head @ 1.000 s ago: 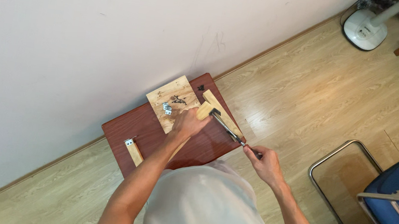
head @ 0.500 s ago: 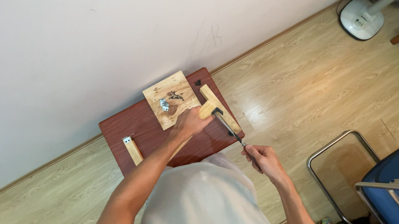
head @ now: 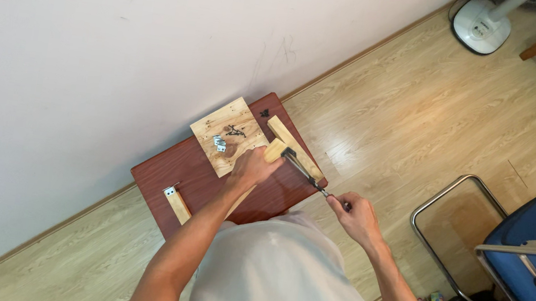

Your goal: The person uses a screwdriver to attach metal brackets to wooden legs. They repeatedly pick up a leg, align the bracket, and tighten screws one at a time.

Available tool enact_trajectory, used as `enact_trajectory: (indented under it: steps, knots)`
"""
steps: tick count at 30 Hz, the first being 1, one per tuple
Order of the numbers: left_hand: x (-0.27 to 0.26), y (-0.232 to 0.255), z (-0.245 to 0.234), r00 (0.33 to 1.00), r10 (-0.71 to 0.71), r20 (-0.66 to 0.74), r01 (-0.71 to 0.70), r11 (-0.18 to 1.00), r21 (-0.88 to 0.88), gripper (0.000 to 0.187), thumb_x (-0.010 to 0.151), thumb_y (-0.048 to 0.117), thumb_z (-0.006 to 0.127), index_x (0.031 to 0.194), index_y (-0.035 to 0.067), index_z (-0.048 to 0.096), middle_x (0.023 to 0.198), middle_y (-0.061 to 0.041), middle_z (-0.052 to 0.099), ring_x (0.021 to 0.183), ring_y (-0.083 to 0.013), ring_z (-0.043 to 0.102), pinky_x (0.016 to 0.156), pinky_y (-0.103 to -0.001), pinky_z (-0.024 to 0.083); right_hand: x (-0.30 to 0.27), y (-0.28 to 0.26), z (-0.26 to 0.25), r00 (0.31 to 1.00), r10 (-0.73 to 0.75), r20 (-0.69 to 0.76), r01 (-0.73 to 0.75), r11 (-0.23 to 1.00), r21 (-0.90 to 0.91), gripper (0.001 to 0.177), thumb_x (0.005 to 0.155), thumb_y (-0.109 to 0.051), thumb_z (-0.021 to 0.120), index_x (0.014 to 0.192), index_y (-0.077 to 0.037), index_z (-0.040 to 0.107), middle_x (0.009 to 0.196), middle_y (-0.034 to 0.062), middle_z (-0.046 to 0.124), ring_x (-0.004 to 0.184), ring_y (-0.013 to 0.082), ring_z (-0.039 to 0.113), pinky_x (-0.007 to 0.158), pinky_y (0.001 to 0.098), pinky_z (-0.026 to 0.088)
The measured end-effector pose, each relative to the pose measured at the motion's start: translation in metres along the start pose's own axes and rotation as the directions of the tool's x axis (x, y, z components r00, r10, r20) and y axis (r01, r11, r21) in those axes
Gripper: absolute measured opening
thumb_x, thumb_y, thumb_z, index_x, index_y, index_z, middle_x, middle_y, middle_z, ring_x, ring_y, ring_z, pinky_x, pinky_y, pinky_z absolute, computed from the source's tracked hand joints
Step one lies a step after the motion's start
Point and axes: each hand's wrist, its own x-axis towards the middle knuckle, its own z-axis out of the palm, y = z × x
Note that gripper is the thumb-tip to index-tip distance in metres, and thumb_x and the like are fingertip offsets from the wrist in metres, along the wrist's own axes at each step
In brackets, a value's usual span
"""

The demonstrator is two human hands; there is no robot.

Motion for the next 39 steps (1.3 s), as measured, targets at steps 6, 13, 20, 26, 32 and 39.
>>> enact_trajectory:
  steps: [6, 13, 20, 26, 32, 39]
  knots:
    - [0.003, -0.006, -0.001, 0.999, -0.023, 0.028, 0.024, 1.000, -0.013, 0.054, 0.083, 0.053, 0.072, 0.105, 0.004, 0.074, 0.092, -0.025, 0.076, 0.088, -0.0393, 0.075, 0.081, -0.050, 0.057, 0.000, -0.006, 0.004, 0.989, -0.109, -0.100, 0.116, 0.991, 0.066, 0.039, 0.081, -0.039, 0.078, 0.093, -0.002, 0.075, 0.079, 0.0083, 0.073, 0.065, 0.0185, 0.068, 0.063, 0.0381, 0.054]
    - [0.002, -0.013, 0.000, 0.999, -0.027, -0.017, 0.027, 1.000, -0.011, 0.052, 0.082, 0.052, 0.073, 0.103, 0.004, 0.075, 0.092, -0.026, 0.075, 0.090, -0.0407, 0.074, 0.081, -0.051, 0.057, -0.003, -0.018, 0.004, 0.994, -0.098, -0.040, 0.097, 0.995, -0.040, 0.039, 0.082, -0.040, 0.075, 0.090, -0.002, 0.080, 0.090, 0.0101, 0.073, 0.075, 0.0267, 0.072, 0.072, 0.0394, 0.055]
    - [0.004, -0.016, 0.000, 0.999, -0.045, 0.009, 0.045, 0.998, -0.044, 0.052, 0.083, 0.052, 0.071, 0.104, 0.005, 0.075, 0.094, -0.024, 0.076, 0.090, -0.0390, 0.075, 0.081, -0.050, 0.057, 0.002, -0.021, 0.005, 1.000, -0.027, -0.010, 0.026, 0.998, -0.064, 0.039, 0.093, -0.041, 0.074, 0.098, -0.003, 0.080, 0.091, 0.0139, 0.073, 0.083, 0.0275, 0.072, 0.077, 0.0405, 0.056]
    - [0.006, -0.020, 0.001, 0.998, -0.059, 0.020, 0.060, 0.997, -0.044, 0.054, 0.084, 0.054, 0.071, 0.105, 0.004, 0.074, 0.094, -0.024, 0.076, 0.089, -0.0384, 0.075, 0.080, -0.050, 0.058, 0.002, -0.019, 0.006, 0.984, -0.163, -0.075, 0.157, 0.984, -0.080, 0.038, 0.079, -0.036, 0.079, 0.098, -0.003, 0.078, 0.087, 0.0136, 0.071, 0.079, 0.0288, 0.072, 0.073, 0.0413, 0.055]
    - [0.005, -0.016, -0.003, 0.994, -0.097, 0.041, 0.099, 0.994, -0.048, 0.054, 0.084, 0.054, 0.070, 0.106, 0.005, 0.074, 0.092, -0.023, 0.077, 0.088, -0.0376, 0.076, 0.079, -0.050, 0.058, 0.005, -0.024, 0.005, 0.994, -0.106, -0.022, 0.101, 0.982, -0.156, 0.032, 0.095, -0.038, 0.075, 0.101, -0.007, 0.080, 0.088, 0.0129, 0.069, 0.077, 0.0269, 0.070, 0.074, 0.0410, 0.054]
    - [0.003, -0.014, -0.004, 0.997, -0.080, 0.007, 0.080, 0.996, -0.042, 0.056, 0.084, 0.056, 0.071, 0.106, 0.005, 0.075, 0.095, -0.023, 0.076, 0.091, -0.0387, 0.075, 0.081, -0.051, 0.058, 0.003, -0.023, 0.007, 0.962, -0.232, -0.141, 0.219, 0.970, -0.104, 0.039, 0.081, -0.034, 0.082, 0.102, -0.003, 0.071, 0.090, 0.0110, 0.067, 0.076, 0.0266, 0.069, 0.069, 0.0418, 0.054]
